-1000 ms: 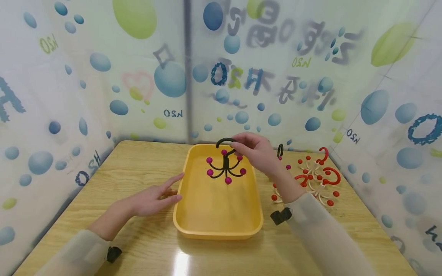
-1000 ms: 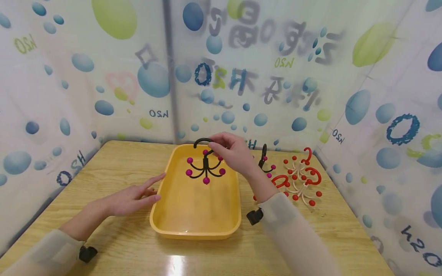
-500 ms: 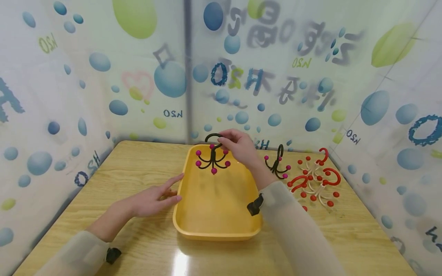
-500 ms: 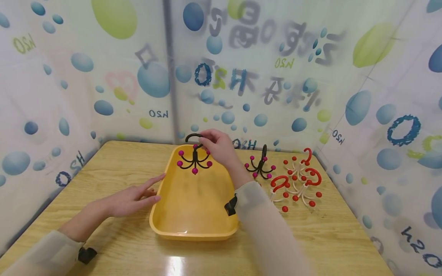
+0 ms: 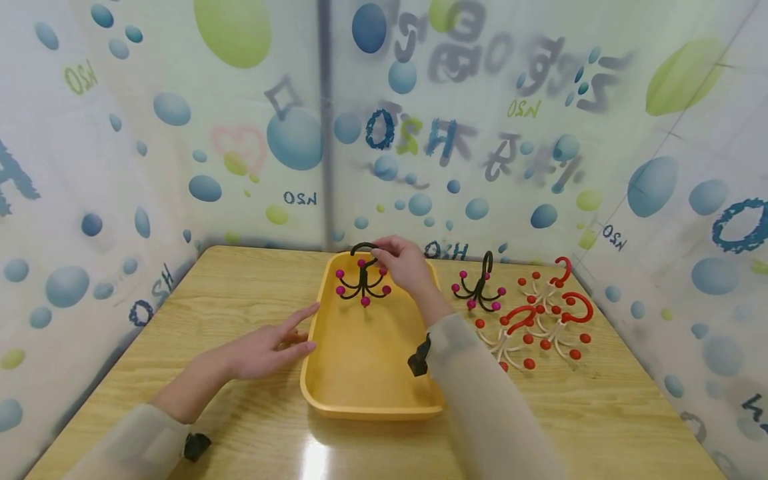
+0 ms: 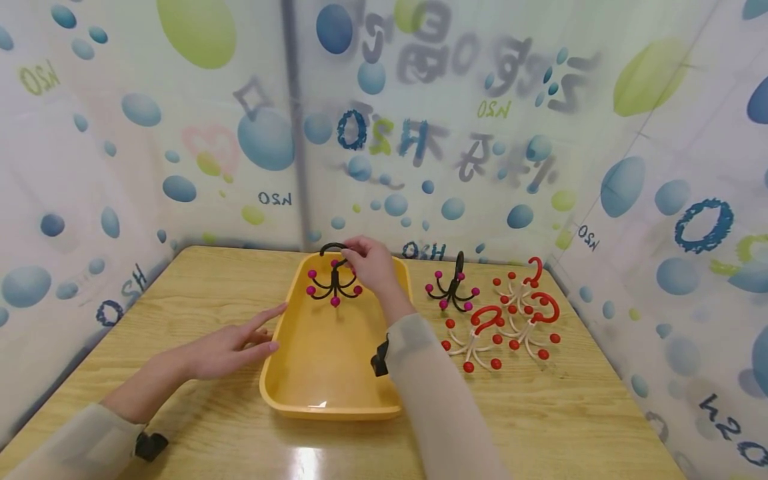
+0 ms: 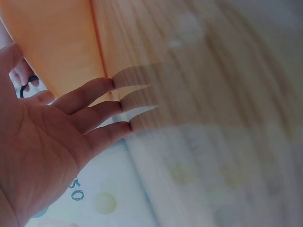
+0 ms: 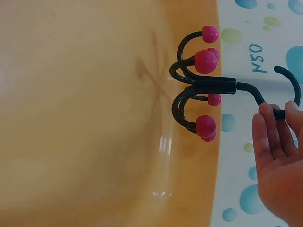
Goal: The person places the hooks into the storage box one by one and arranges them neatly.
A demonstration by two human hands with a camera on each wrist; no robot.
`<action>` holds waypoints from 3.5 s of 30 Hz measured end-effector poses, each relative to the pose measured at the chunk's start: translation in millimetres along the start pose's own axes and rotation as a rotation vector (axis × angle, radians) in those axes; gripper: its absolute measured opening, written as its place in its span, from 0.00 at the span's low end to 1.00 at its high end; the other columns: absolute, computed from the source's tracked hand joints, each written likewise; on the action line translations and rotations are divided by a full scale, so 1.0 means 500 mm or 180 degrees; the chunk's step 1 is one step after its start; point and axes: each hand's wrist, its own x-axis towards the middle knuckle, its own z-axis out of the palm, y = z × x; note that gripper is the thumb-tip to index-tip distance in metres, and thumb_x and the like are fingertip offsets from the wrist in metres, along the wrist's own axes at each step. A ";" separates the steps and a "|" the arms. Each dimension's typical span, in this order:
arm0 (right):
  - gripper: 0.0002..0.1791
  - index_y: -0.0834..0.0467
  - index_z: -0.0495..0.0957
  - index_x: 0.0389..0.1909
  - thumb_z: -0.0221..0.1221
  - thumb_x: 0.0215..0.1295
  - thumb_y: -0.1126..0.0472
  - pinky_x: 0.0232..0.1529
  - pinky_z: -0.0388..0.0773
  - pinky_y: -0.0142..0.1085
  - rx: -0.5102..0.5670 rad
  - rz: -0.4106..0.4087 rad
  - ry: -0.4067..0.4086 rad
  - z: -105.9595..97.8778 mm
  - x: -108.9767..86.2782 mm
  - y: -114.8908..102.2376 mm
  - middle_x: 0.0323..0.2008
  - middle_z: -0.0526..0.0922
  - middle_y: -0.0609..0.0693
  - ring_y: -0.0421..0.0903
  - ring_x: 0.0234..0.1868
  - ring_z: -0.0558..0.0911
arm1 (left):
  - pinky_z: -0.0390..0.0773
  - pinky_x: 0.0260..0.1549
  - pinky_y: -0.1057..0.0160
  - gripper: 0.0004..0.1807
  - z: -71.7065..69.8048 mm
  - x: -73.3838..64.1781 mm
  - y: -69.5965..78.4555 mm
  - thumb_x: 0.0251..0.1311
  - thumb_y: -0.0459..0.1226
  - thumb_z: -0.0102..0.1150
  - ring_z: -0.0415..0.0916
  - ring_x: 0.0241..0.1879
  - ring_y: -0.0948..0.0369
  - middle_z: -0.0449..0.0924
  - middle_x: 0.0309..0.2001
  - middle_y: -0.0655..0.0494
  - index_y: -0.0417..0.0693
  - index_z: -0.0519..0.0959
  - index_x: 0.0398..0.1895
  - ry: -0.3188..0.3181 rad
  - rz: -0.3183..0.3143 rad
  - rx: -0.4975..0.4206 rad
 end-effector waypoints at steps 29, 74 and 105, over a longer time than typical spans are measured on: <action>0.18 0.56 0.82 0.69 0.60 0.85 0.59 0.62 0.88 0.56 -0.0212 0.0245 -0.0014 0.028 0.001 0.031 0.57 0.90 0.61 0.65 0.55 0.91 | 0.69 0.74 0.26 0.44 0.002 0.002 -0.005 0.83 0.63 0.47 0.78 0.73 0.35 0.81 0.72 0.38 0.67 0.44 0.92 0.0035 0.0062 0.0037; 0.26 0.52 0.83 0.67 0.61 0.82 0.40 0.43 0.85 0.31 -0.1025 0.0034 0.0282 -0.384 -0.278 0.002 0.59 0.87 0.55 0.49 0.52 0.83 | 0.70 0.73 0.26 0.44 0.004 0.003 0.003 0.83 0.62 0.49 0.78 0.71 0.34 0.81 0.72 0.36 0.66 0.44 0.92 0.0012 0.0051 0.0060; 0.25 0.52 0.79 0.76 0.61 0.84 0.51 0.37 0.84 0.33 -0.1273 0.0212 0.0118 -0.478 -0.356 0.157 0.72 0.82 0.61 0.38 0.45 0.86 | 0.69 0.74 0.26 0.44 0.004 0.003 0.004 0.83 0.62 0.48 0.78 0.72 0.35 0.81 0.72 0.37 0.65 0.44 0.92 0.0018 0.0074 0.0059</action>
